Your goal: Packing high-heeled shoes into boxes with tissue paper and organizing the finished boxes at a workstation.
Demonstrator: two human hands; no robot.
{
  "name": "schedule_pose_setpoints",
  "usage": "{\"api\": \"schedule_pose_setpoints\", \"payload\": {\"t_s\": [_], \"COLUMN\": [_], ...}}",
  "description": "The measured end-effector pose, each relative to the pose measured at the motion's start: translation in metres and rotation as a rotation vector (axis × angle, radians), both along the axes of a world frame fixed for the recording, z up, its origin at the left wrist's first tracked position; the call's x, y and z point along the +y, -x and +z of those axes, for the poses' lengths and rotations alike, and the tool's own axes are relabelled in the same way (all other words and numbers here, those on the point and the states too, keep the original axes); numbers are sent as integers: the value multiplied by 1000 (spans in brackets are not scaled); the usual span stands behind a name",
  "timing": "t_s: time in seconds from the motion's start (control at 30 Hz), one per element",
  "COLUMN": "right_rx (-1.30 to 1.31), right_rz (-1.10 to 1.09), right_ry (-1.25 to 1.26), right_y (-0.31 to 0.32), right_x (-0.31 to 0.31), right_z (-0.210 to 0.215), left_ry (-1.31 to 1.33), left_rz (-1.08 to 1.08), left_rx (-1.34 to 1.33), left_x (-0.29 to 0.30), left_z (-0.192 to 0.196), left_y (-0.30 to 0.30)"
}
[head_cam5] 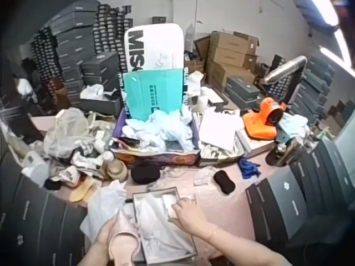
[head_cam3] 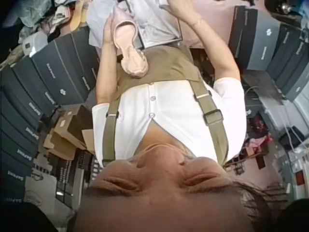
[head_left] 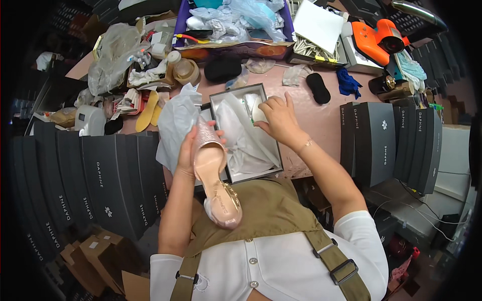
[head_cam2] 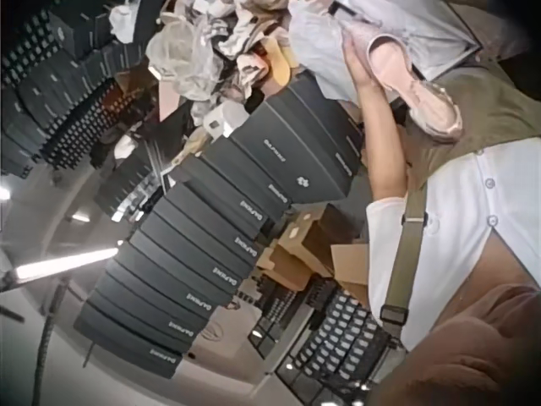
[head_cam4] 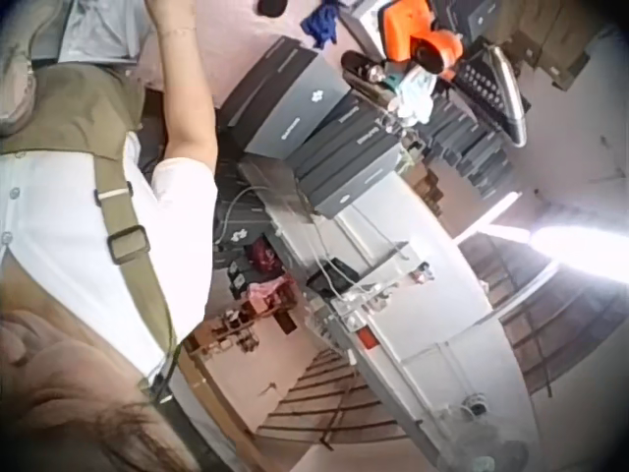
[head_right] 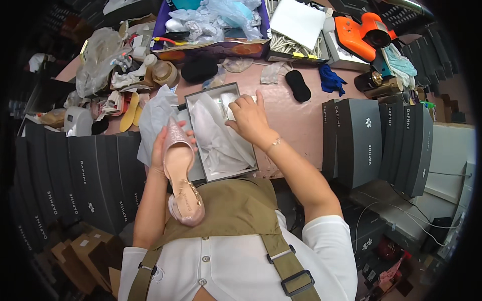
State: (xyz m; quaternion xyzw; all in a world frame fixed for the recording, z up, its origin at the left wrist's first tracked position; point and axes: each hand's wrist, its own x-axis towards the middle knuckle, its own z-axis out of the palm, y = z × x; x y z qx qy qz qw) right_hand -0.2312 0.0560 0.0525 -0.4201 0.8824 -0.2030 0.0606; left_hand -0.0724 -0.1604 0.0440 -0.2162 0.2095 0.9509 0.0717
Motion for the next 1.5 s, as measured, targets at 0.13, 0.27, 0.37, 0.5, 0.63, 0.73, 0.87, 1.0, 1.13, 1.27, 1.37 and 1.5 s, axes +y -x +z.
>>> {"api": "schedule_pose_setpoints", "payload": {"t_s": [0.13,0.27,0.37,0.5,0.63,0.73,0.87,1.0,1.13,1.27,1.37,1.5], "right_rx": [377,286,257,-619,-1385,-859,-884,-1408,-429,-422,-199,-71], "right_rz": [170,231,150,-108,21,43,121,-134,93,-56,-44,57], "right_ry": [-455,-206,-209,347,407,457,417,437,255,255,-193,-298], "right_y": [18,25,20,-13,-73,-103,-108,-93,-90,-17,42,33], "right_x": [-28,-30,-9,-9,-9,-23,-20,-28,-41,-39,-54,-81], "right_z": [-78,-90,-77,33,41,6,18,10,5,-9,-81,-104], "left_ry": [-215,-221,-347,8,7,206,41,3,56,88,47,266], "left_rz": [-46,-51,3,283,249,237,157,179,79,155,97,213], "left_rx": [-47,-96,-216,-237,-91,-233,-232,-225,-225,-342,-447,-338], "left_x": [52,63,50,54,65,74,64,69,66,53,35,41], "left_z": [30,30,22,36,44,36,20,23,8,3,-17,0], "left_y": [-15,-61,-60,-42,-37,-41,-48,-43,-47,-45,-41,-32]}}
